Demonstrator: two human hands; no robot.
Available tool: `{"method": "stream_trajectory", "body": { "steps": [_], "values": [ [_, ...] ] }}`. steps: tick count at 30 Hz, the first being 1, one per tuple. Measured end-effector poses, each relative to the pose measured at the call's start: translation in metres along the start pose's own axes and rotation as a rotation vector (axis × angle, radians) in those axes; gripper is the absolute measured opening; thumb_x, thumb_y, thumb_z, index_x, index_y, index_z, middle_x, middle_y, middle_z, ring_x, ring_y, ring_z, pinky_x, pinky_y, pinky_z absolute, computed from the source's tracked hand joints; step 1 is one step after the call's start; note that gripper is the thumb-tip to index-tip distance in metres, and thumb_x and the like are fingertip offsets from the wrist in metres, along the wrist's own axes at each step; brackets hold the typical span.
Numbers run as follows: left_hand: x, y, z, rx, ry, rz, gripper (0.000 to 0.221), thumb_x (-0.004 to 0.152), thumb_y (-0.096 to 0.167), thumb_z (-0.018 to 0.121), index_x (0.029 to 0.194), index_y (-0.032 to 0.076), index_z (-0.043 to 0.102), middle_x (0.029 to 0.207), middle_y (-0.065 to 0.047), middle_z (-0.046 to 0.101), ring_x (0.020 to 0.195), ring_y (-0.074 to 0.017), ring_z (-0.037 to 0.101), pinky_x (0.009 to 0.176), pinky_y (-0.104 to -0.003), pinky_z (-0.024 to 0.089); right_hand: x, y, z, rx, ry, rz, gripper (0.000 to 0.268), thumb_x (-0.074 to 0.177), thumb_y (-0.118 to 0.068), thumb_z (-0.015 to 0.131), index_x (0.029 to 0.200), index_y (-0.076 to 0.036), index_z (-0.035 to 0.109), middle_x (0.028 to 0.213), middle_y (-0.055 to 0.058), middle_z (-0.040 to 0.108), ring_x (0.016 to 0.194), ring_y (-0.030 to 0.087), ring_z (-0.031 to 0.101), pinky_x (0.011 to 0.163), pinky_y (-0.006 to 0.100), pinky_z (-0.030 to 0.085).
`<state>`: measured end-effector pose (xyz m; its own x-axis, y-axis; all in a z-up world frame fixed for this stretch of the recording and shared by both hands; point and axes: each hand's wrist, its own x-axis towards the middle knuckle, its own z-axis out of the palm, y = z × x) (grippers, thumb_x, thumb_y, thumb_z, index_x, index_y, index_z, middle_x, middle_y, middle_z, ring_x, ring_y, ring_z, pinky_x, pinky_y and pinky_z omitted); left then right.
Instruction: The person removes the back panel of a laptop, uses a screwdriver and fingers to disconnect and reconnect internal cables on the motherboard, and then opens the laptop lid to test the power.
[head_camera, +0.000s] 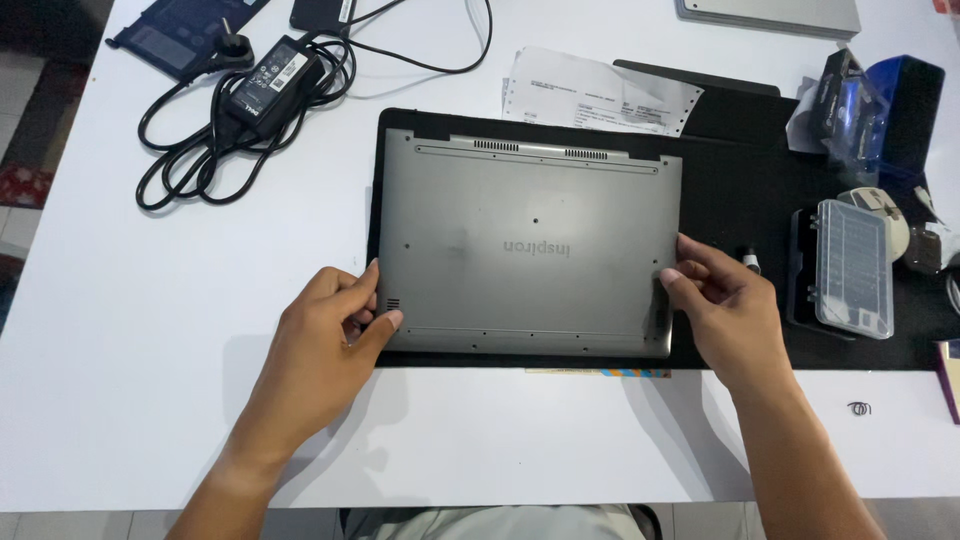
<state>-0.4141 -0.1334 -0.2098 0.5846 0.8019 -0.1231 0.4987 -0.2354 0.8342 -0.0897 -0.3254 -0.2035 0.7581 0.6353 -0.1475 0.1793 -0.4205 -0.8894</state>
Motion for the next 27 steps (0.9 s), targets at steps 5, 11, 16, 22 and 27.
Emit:
{"method": "stream_trajectory", "body": {
  "steps": [5, 11, 16, 22, 27],
  "values": [
    [0.000, 0.003, 0.000, 0.021, 0.008, -0.003, 0.055, 0.091, 0.017, 0.074, 0.144, 0.005, 0.063, 0.090, 0.001, 0.054, 0.075, -0.0130, 0.056, 0.076, -0.024, 0.050, 0.001, -0.002, 0.003, -0.061, 0.046, 0.021, 0.050, 0.091, -0.003, 0.073, 0.140, -0.006, 0.067, 0.098, 0.003, 0.065, 0.089, 0.009, 0.060, 0.091, 0.021, 0.053],
    [0.002, 0.002, 0.001, 0.032, 0.012, -0.028, 0.055, 0.090, 0.017, 0.074, 0.143, 0.007, 0.064, 0.088, 0.002, 0.054, 0.074, -0.0124, 0.055, 0.076, -0.024, 0.049, -0.001, -0.011, 0.003, -0.042, 0.052, 0.053, 0.052, 0.090, -0.003, 0.073, 0.141, -0.008, 0.066, 0.109, 0.007, 0.071, 0.097, 0.011, 0.065, 0.094, 0.023, 0.055],
    [0.002, 0.003, 0.000, 0.003, 0.001, -0.061, 0.054, 0.091, 0.017, 0.074, 0.143, 0.007, 0.064, 0.087, 0.002, 0.054, 0.074, -0.0119, 0.055, 0.075, -0.024, 0.048, -0.003, -0.016, 0.003, -0.096, 0.075, 0.060, 0.050, 0.090, -0.005, 0.075, 0.139, -0.011, 0.068, 0.107, 0.004, 0.072, 0.096, 0.009, 0.064, 0.094, 0.021, 0.054],
    [0.006, 0.010, -0.005, -0.050, -0.006, -0.078, 0.049, 0.091, 0.020, 0.074, 0.139, 0.008, 0.069, 0.086, 0.003, 0.054, 0.072, -0.0108, 0.054, 0.075, -0.022, 0.048, 0.003, -0.018, -0.001, -0.124, 0.080, 0.051, 0.048, 0.088, -0.009, 0.076, 0.136, -0.009, 0.069, 0.114, 0.007, 0.075, 0.100, 0.009, 0.065, 0.091, 0.020, 0.052],
    [0.009, 0.028, -0.016, -0.061, 0.013, -0.030, 0.050, 0.092, 0.020, 0.072, 0.140, 0.008, 0.068, 0.086, 0.004, 0.054, 0.076, -0.0110, 0.051, 0.076, -0.022, 0.047, 0.001, -0.036, -0.004, -0.165, 0.050, 0.022, 0.047, 0.091, -0.014, 0.074, 0.138, -0.009, 0.070, 0.106, 0.005, 0.074, 0.085, 0.010, 0.058, 0.079, 0.023, 0.048]
  ]
}}
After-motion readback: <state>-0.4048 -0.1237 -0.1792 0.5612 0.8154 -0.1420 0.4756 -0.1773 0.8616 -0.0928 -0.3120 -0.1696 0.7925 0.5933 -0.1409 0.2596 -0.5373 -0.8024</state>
